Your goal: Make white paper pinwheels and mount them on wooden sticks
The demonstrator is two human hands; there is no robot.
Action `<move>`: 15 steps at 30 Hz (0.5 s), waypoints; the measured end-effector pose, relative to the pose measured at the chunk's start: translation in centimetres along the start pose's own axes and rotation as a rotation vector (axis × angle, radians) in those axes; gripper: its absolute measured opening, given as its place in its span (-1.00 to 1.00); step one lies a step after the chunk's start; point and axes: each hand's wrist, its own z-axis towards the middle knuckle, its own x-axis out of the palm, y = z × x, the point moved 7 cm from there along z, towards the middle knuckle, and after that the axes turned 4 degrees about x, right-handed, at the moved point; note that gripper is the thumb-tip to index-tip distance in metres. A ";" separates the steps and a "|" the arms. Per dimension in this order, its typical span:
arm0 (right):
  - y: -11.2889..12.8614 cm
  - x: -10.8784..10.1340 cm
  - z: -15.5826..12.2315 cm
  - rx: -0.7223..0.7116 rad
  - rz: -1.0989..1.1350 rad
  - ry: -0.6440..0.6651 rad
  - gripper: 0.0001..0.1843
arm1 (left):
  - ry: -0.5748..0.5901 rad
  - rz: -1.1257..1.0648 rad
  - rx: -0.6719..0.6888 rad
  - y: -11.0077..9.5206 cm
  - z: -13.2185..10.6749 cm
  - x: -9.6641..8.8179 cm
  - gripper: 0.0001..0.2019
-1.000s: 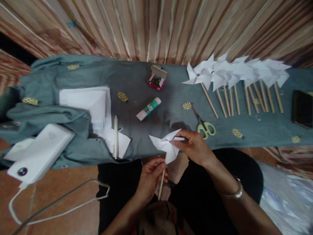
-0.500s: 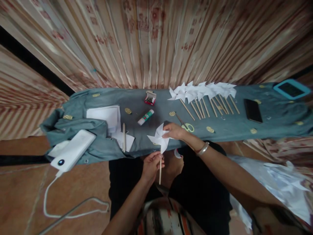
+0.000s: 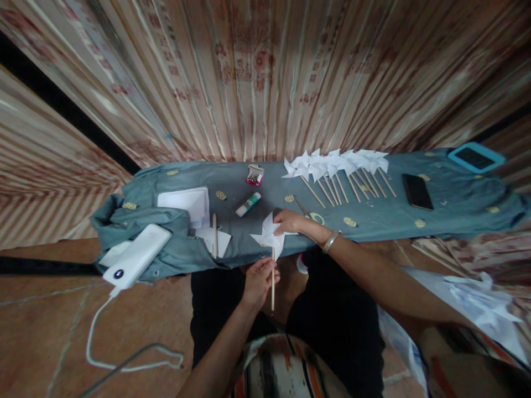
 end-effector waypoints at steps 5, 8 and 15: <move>0.4 -0.2 -0.1 0.004 -0.044 0.009 -0.88 | 0.007 -0.006 0.008 0.0 0.0 0.1 -0.51; 0.4 -0.2 0.0 0.012 -0.059 0.020 -0.90 | 0.014 -0.007 0.010 0.0 0.1 0.1 -0.51; 0.2 0.0 0.4 0.044 -0.075 0.040 -0.86 | 0.016 0.023 0.011 0.2 0.1 0.0 -0.51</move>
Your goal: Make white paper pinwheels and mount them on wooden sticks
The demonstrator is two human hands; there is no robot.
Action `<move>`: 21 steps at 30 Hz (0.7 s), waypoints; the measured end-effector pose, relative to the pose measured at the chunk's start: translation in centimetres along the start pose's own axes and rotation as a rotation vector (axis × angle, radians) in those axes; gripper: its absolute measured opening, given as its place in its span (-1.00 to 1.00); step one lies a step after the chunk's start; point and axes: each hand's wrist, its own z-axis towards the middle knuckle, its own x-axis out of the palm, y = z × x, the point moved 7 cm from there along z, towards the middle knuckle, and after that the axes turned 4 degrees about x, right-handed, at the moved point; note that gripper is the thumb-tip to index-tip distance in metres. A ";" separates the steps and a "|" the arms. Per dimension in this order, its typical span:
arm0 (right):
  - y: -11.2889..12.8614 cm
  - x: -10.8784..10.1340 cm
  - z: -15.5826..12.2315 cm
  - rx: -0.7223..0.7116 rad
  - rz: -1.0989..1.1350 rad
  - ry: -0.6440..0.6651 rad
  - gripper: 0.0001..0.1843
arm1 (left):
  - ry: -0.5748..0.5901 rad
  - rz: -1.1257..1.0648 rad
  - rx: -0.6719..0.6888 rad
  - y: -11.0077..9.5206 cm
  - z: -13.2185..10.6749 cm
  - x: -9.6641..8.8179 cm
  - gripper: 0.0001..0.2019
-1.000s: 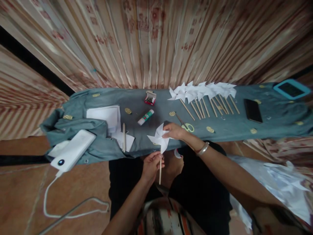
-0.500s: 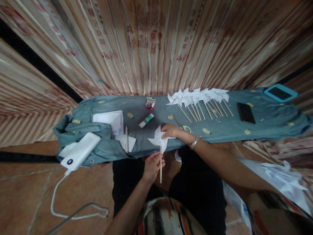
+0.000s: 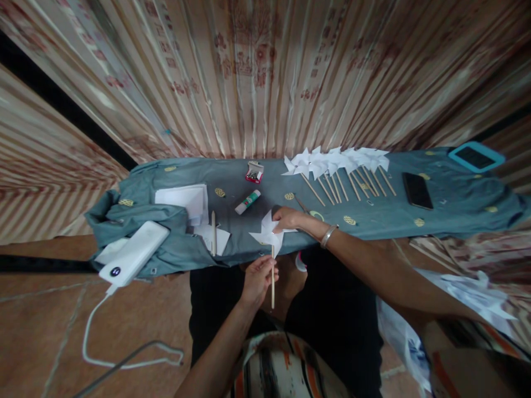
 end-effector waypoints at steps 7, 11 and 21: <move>0.0 0.0 0.3 0.023 -0.012 0.031 -0.93 | 0.000 0.007 0.006 -0.2 -0.2 0.1 -0.51; 0.1 -0.1 0.3 0.037 -0.014 0.033 -0.91 | 0.006 -0.002 0.016 -0.2 -0.2 0.1 -0.51; 0.1 -0.2 0.1 0.019 0.025 0.016 -0.88 | 0.006 -0.006 0.018 -0.8 -0.7 0.6 -0.53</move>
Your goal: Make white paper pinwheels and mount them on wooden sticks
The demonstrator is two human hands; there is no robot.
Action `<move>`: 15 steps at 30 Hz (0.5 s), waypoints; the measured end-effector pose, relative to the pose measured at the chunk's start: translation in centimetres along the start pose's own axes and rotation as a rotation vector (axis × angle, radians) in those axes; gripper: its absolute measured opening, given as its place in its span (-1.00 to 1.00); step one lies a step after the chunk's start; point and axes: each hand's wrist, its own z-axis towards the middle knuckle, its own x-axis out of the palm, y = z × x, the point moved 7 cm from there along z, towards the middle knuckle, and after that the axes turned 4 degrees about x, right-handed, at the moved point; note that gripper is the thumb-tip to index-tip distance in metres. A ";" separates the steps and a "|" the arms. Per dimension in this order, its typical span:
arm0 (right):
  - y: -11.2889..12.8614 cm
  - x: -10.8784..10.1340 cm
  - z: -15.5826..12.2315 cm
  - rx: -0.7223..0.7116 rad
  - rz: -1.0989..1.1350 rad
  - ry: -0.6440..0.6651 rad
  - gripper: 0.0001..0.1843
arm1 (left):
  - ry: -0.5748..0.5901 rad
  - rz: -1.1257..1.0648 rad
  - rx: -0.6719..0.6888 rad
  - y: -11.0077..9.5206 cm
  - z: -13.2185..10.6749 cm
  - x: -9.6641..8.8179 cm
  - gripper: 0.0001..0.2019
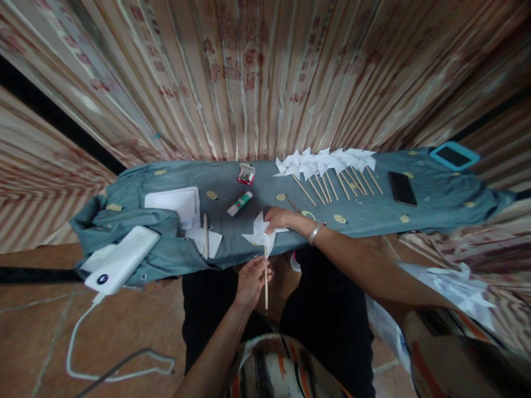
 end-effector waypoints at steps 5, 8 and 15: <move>-0.4 0.1 0.1 -0.006 0.060 0.000 -0.84 | -0.019 0.024 -0.008 0.1 0.2 -0.3 -0.52; -0.3 0.0 -0.1 -0.007 0.086 0.001 -0.84 | -0.025 0.042 -0.009 0.0 0.3 -0.4 -0.52; 0.2 -0.6 -1.3 0.005 0.118 0.009 -0.93 | -0.017 0.081 0.015 -0.1 0.7 -0.5 -0.56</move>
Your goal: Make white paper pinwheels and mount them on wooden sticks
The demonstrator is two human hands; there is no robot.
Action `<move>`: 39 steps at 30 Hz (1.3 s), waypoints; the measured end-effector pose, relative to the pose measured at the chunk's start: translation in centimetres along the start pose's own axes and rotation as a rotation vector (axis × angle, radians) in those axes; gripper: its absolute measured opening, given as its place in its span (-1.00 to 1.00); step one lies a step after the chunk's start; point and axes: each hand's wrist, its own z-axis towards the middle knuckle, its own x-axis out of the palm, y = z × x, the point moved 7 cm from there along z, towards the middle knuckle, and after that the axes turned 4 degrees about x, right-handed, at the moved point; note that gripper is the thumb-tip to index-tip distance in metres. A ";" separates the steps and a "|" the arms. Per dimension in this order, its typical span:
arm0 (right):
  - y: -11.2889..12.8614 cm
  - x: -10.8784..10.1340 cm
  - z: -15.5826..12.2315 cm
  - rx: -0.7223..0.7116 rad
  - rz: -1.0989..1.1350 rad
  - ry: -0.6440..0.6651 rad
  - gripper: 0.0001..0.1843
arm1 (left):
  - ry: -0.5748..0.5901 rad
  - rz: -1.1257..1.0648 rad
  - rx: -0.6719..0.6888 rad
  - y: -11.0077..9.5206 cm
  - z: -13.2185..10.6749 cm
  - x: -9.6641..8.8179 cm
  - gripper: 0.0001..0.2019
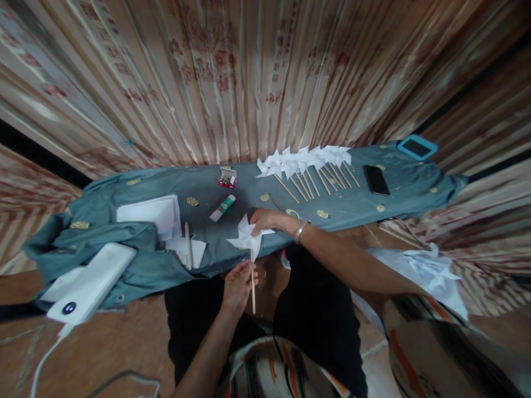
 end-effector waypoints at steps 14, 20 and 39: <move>0.2 0.4 0.7 -0.019 -0.089 0.020 -0.95 | -0.001 -0.019 -0.030 0.2 -0.3 0.1 -0.52; -0.2 0.8 1.9 -0.055 -0.102 0.069 -0.86 | 0.003 -0.025 -0.028 0.4 -0.2 0.0 -0.54; -0.4 1.3 2.9 -0.094 -0.148 0.146 -0.87 | 0.042 0.046 -0.051 -1.4 0.2 -1.4 -0.63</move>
